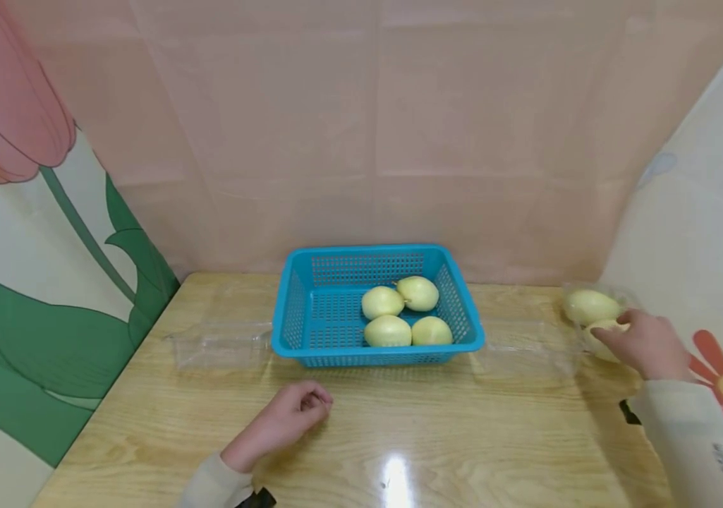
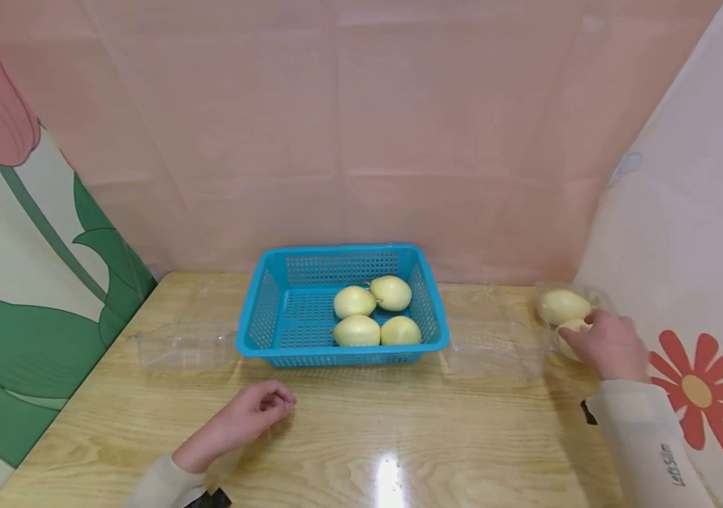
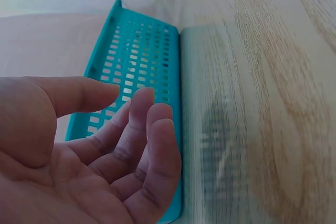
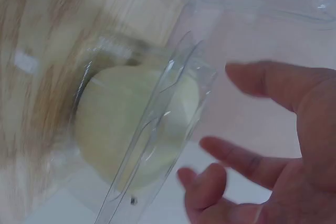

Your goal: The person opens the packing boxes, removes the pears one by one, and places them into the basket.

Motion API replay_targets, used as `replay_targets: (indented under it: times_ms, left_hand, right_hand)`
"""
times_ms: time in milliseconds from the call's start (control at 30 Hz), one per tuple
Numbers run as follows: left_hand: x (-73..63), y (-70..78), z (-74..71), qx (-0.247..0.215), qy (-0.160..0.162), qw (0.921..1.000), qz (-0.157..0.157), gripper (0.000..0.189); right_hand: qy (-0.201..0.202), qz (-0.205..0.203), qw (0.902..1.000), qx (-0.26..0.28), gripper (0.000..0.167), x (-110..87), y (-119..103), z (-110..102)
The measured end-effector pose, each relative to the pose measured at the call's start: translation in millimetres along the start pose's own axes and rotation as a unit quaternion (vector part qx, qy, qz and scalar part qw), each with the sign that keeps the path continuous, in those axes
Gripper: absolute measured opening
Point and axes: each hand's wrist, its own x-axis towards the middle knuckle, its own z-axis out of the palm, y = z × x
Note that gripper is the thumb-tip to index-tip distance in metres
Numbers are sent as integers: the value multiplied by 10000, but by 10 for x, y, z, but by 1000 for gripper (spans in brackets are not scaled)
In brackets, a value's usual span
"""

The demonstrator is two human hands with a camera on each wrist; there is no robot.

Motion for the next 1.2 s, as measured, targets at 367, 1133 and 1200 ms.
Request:
replay_targets:
  times_ms: [367,1133,1200]
  left_hand:
    - [-11,0,20,-183,-163,9996,-143,21]
    - [-40,-2,69,-322,-280,9989,-201,20]
    - [-40,-10,73,-307,-298,9988,-237,19]
  right_hand:
    - [-310,1239,9913,-304,109,9,30,30]
    - [-1609,1411,9766,-224,138,60,229,-82]
    - [-1744,1351,9750,-261,139,36,252,-102]
